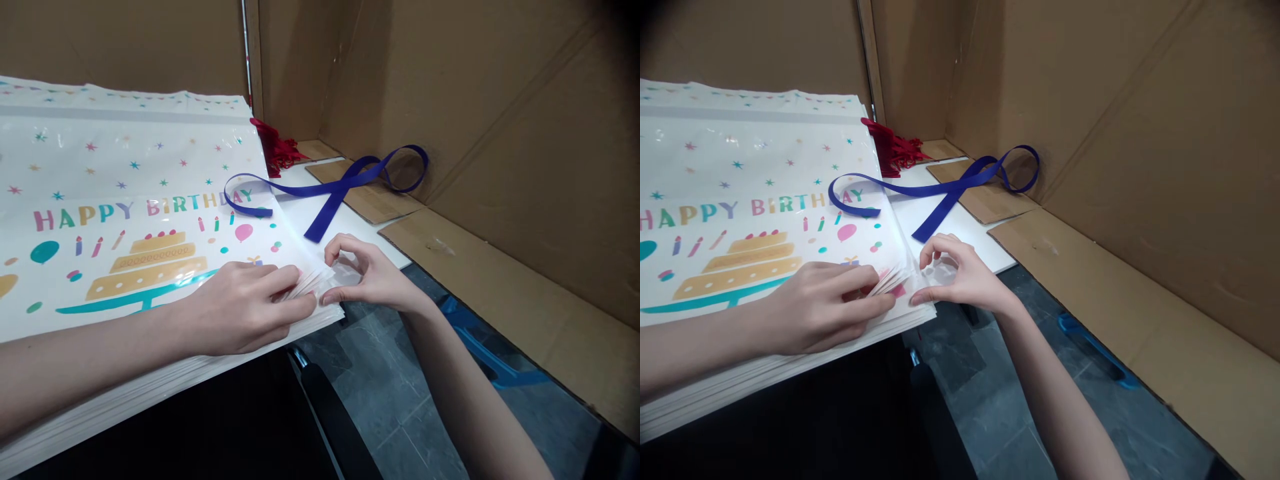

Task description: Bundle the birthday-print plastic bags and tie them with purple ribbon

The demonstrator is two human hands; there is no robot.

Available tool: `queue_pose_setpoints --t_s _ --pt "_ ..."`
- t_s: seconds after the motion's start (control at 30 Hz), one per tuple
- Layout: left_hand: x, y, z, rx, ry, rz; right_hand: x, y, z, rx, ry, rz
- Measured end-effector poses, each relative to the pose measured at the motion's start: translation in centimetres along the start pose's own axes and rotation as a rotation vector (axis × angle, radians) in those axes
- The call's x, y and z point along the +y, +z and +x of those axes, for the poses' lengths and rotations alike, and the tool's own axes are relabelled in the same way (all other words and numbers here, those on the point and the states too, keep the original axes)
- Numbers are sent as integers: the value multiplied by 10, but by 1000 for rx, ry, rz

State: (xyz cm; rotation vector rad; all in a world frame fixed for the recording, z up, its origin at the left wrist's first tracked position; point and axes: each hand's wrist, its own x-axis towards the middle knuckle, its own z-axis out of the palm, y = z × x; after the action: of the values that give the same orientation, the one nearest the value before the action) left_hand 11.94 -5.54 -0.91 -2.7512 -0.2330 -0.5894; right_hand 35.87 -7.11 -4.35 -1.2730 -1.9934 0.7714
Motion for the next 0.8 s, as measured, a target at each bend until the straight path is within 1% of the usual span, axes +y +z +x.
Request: queue_pose_setpoints --t_s 0.23,0.47,0.63,0.8 --pt "1 0 1 -23 -39 -55 0 3 2 26 -7 5" --pt "1 2 0 3 -43 1 3 1 1 19 -5 96" --pt "-1 0 1 -4 2 49 0 2 2 6 3 32" --pt "0 0 1 4 -7 -6 -3 5 4 19 -7 -15"
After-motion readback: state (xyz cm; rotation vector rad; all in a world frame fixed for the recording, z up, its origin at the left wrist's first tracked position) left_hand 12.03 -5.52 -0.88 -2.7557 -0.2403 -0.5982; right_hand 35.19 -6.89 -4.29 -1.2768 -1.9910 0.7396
